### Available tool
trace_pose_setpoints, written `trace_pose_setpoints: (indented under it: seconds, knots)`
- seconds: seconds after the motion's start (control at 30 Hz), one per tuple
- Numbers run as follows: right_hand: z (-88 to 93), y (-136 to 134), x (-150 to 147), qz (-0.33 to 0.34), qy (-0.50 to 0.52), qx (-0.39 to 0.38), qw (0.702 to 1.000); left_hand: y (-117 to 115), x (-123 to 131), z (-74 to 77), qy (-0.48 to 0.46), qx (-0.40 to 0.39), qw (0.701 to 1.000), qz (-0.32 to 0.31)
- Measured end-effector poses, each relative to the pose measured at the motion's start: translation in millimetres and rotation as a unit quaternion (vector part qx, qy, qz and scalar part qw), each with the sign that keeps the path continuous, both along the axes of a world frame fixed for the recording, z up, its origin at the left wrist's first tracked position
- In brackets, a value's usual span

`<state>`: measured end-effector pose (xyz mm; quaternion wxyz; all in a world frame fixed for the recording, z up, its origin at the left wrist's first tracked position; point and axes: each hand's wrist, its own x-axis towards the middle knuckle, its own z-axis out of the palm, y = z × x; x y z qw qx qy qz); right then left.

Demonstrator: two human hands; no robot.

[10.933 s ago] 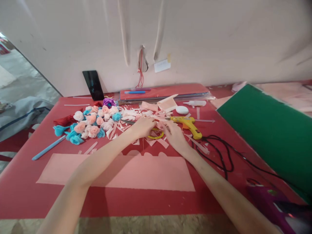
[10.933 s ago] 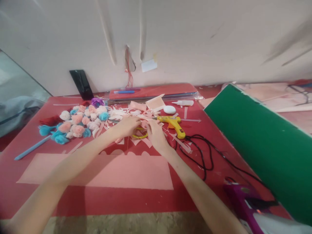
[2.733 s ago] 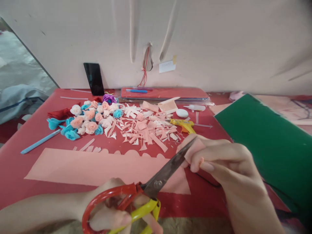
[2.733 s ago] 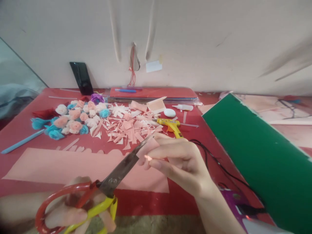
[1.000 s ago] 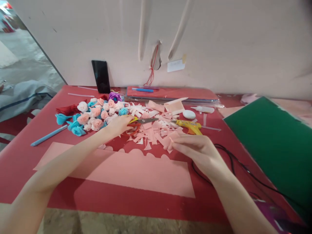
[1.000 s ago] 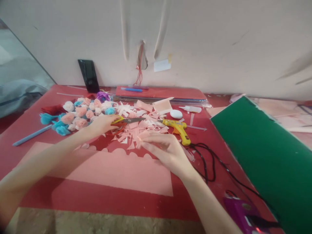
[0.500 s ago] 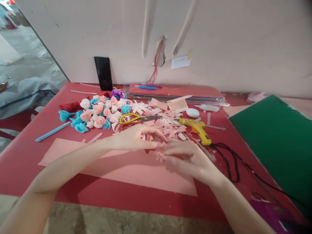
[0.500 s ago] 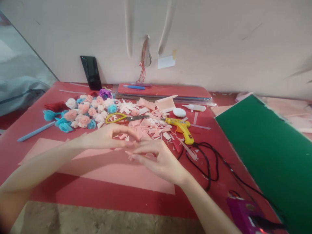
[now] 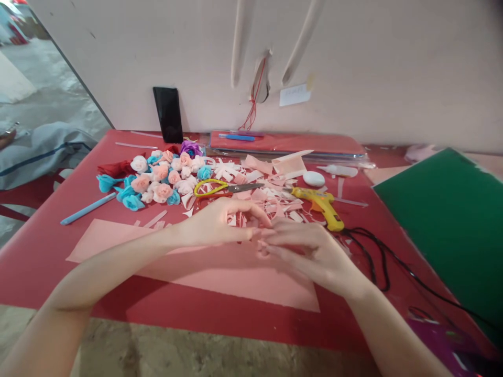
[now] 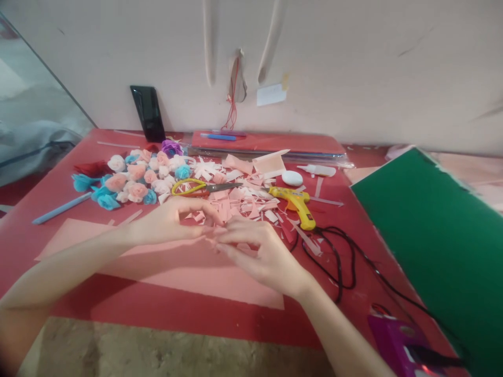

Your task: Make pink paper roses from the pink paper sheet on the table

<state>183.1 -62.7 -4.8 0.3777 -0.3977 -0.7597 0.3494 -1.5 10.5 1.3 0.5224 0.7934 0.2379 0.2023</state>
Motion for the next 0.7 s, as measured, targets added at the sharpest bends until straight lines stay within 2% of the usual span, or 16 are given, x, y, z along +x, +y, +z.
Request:
trace_pose_setpoints:
  seconds: [0.13,0.23,0.37,0.5,0.7]
  knots:
    - [2.0,1,2,0.011,0.015,0.009,1.000,-3,-1,-9.3,-0.062,-0.042,0.997,0.015]
    - [2.7,2,1,0.015,0.020,0.011,1.000,-4,-3,-10.8,-0.066,-0.055,0.996,0.016]
    - [0.3,3,-2,0.044,-0.003,0.016,0.999,0,-5,-2.9,0.011,-0.075,0.997,-0.005]
    - [-7.3,3,-7,0.069,-0.032,0.016,0.997,8,-6,3.6,0.103,-0.075,0.990,-0.052]
    - [-17.6,3,-20,0.082,-0.021,0.015,0.996,12,-10,-1.6,0.146,-0.051,0.984,-0.087]
